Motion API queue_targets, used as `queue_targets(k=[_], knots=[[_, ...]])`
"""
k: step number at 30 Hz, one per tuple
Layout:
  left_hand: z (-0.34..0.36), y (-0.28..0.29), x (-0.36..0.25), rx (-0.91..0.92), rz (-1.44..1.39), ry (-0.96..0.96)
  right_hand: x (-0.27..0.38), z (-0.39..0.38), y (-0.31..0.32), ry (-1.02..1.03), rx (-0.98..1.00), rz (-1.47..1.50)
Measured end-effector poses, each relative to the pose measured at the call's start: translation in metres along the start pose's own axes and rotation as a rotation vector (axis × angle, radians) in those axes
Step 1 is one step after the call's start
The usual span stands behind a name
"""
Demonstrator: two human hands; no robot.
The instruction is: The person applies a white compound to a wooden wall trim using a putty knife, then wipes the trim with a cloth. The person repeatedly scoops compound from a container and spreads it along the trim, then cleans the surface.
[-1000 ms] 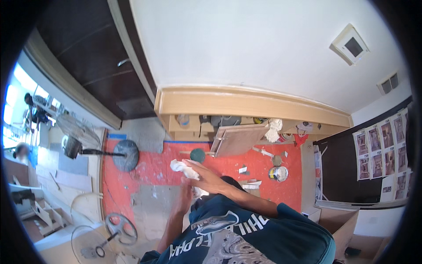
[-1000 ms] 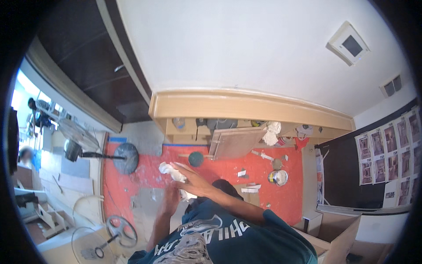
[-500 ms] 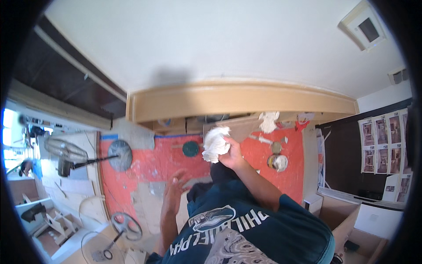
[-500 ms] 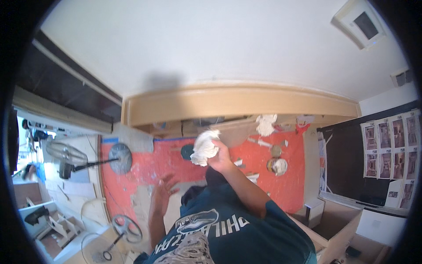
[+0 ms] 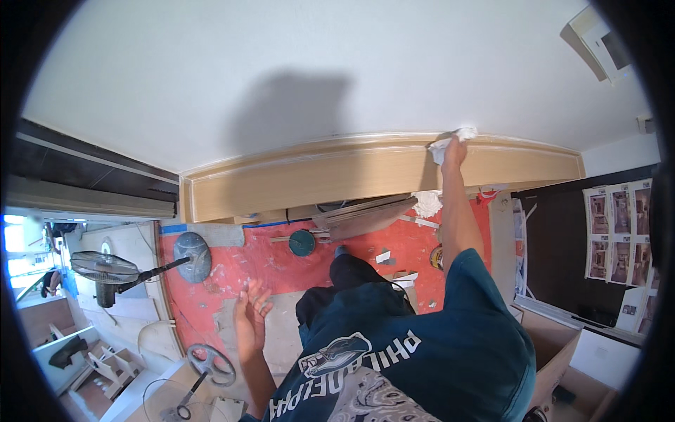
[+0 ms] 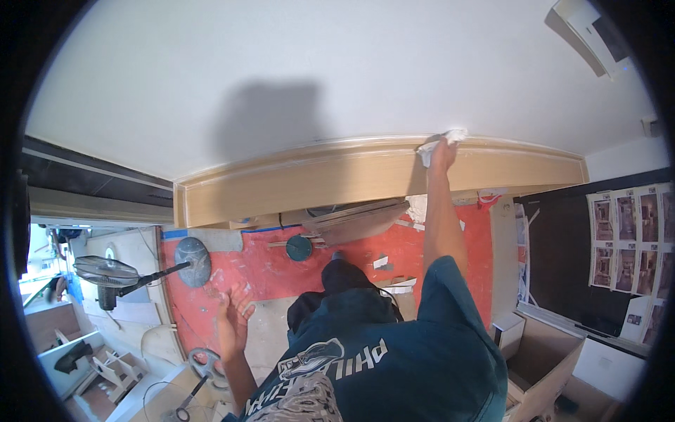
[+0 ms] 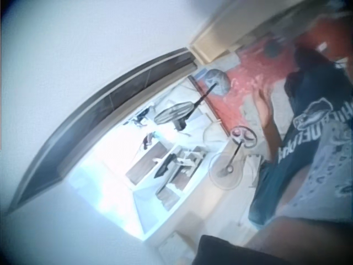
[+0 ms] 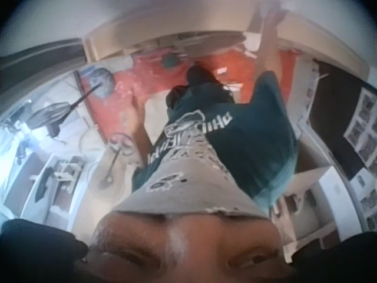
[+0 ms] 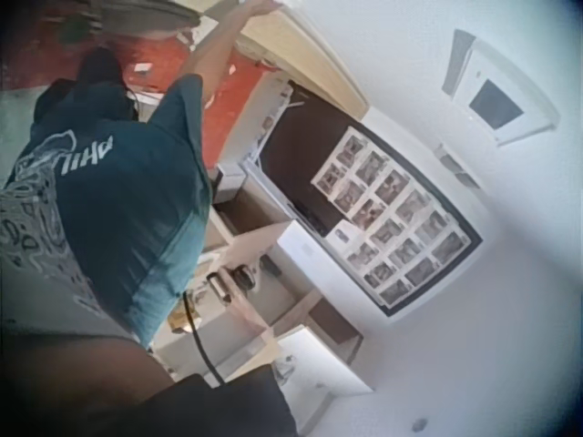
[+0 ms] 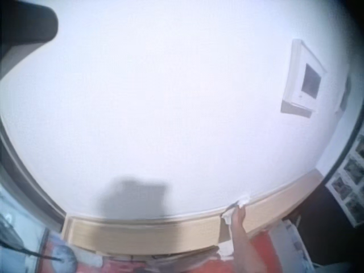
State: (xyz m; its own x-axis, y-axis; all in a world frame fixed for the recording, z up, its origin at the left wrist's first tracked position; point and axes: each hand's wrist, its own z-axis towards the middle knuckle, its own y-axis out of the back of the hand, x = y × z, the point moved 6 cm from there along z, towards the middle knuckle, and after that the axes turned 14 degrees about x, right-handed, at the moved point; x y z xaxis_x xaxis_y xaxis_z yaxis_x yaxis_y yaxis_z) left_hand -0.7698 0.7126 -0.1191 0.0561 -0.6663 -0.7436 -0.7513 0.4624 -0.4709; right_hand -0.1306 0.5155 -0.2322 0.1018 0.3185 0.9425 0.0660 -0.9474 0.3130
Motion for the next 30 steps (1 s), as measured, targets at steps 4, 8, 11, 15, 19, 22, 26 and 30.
queue_targets(k=[4,8,11,15,19,22,26,30], knots=[[-0.026,-0.004,0.002,-0.097,-0.136,0.091,0.006,-0.016,-0.033,-0.129,-0.063,-0.304],[0.006,-0.039,-0.025,0.035,-0.070,0.082,-0.002,-0.047,-0.087,-0.009,0.026,-0.547],[0.065,-0.088,-0.048,0.159,0.016,0.071,-0.009,-0.102,-0.138,0.133,-0.167,-0.440],[0.118,-0.160,-0.069,0.390,0.145,0.058,0.042,-0.128,-0.151,0.138,-0.010,-0.750],[0.113,-0.129,-0.059,0.335,0.166,0.118,-0.002,-0.055,-0.096,0.106,-0.081,-0.766],[0.074,-0.059,-0.043,0.152,0.050,0.286,-0.029,0.017,-0.015,-0.003,0.034,-0.516],[0.032,0.012,-0.030,-0.011,-0.091,0.345,-0.015,0.020,0.017,-0.064,-0.113,-0.317],[0.033,0.041,-0.032,-0.030,-0.186,0.284,0.026,-0.054,-0.055,-0.126,-0.202,-0.450]])
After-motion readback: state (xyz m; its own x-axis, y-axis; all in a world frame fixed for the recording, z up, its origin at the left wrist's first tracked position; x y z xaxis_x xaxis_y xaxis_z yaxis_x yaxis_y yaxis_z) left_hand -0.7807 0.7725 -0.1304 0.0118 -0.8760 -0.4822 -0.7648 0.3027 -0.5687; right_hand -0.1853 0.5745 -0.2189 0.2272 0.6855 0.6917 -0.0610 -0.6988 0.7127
